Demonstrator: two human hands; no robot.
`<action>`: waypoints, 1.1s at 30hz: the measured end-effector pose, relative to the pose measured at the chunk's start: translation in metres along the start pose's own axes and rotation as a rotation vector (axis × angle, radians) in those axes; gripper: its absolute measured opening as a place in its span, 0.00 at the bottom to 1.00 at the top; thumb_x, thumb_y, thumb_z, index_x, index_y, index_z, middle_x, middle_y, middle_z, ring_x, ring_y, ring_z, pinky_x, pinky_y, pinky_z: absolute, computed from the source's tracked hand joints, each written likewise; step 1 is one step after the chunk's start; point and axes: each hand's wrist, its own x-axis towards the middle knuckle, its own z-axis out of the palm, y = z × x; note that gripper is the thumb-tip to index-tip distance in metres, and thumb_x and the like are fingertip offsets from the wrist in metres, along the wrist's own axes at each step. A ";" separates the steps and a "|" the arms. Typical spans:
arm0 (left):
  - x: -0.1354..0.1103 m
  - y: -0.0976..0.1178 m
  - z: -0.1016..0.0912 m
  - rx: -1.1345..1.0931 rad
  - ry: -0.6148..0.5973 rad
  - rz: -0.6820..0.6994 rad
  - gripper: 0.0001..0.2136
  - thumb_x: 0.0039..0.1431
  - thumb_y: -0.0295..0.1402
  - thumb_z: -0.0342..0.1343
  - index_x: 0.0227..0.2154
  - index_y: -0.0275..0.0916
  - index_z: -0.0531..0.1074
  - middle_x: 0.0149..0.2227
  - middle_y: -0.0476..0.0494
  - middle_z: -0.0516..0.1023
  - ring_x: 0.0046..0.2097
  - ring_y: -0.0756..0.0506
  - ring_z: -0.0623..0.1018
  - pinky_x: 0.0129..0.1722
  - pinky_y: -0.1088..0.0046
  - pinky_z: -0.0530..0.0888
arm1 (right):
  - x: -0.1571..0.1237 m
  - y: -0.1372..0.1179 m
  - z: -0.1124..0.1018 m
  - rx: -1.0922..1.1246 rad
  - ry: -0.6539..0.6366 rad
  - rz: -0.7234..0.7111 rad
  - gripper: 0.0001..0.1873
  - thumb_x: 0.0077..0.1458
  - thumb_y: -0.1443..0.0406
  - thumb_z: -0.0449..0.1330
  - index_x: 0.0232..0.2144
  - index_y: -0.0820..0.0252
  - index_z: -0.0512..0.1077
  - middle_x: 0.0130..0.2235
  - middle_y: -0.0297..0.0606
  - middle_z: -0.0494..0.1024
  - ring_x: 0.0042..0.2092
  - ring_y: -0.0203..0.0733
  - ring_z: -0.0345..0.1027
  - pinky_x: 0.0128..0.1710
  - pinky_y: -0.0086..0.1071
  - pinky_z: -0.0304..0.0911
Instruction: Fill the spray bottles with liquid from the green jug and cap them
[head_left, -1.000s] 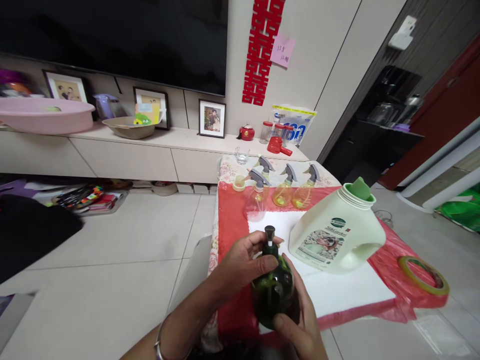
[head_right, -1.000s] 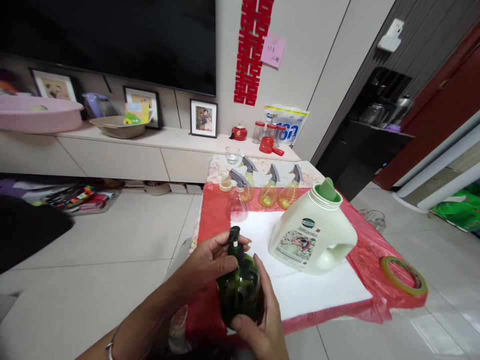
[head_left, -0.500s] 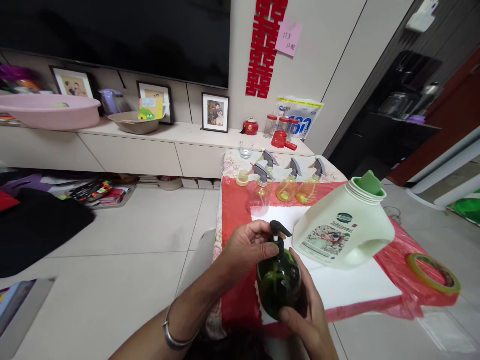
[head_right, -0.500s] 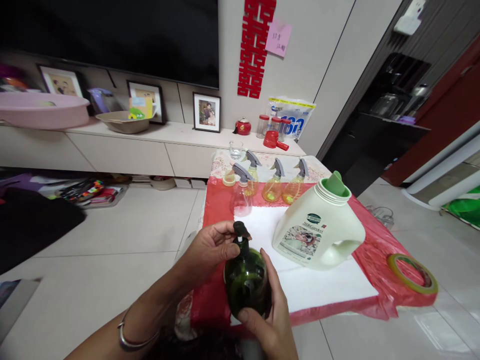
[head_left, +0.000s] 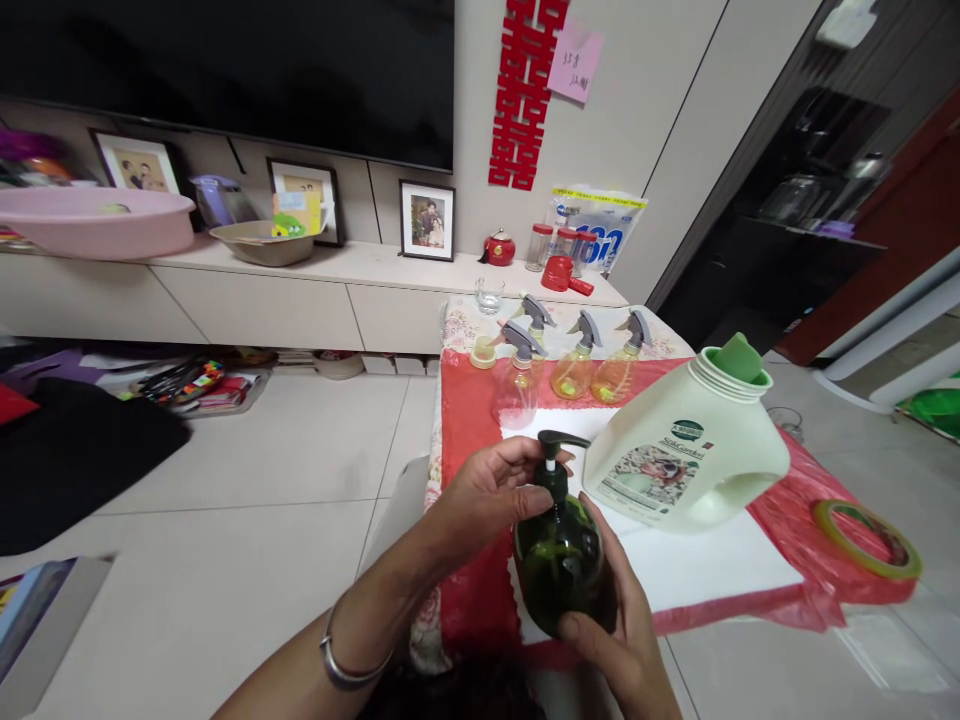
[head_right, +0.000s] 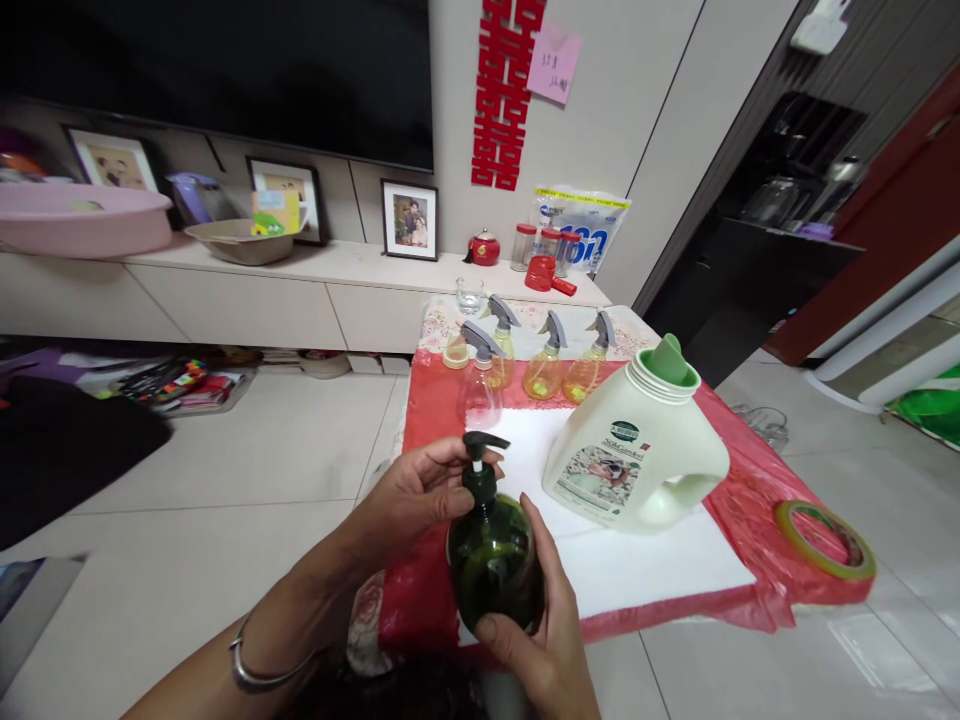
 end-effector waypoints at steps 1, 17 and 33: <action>0.002 0.000 0.001 -0.025 0.030 0.025 0.18 0.50 0.34 0.70 0.45 0.39 0.78 0.44 0.42 0.80 0.45 0.45 0.77 0.48 0.70 0.71 | 0.000 0.000 -0.001 -0.018 -0.003 0.005 0.53 0.45 0.54 0.72 0.69 0.54 0.55 0.67 0.44 0.60 0.68 0.59 0.51 0.65 0.47 0.57; 0.051 -0.015 -0.013 -0.308 0.628 0.426 0.20 0.39 0.29 0.75 0.36 0.39 0.75 0.38 0.51 0.77 0.38 0.52 0.76 0.41 0.75 0.73 | -0.016 -0.016 -0.036 -0.158 0.216 -0.023 0.49 0.51 0.52 0.68 0.70 0.52 0.52 0.68 0.42 0.58 0.68 0.56 0.52 0.65 0.44 0.57; 0.079 -0.084 -0.032 -0.283 0.812 0.074 0.07 0.47 0.24 0.66 0.28 0.37 0.74 0.31 0.50 0.78 0.36 0.52 0.77 0.52 0.70 0.73 | -0.010 -0.013 -0.023 -0.045 0.295 0.006 0.52 0.45 0.51 0.72 0.68 0.50 0.55 0.67 0.42 0.60 0.68 0.58 0.52 0.65 0.47 0.54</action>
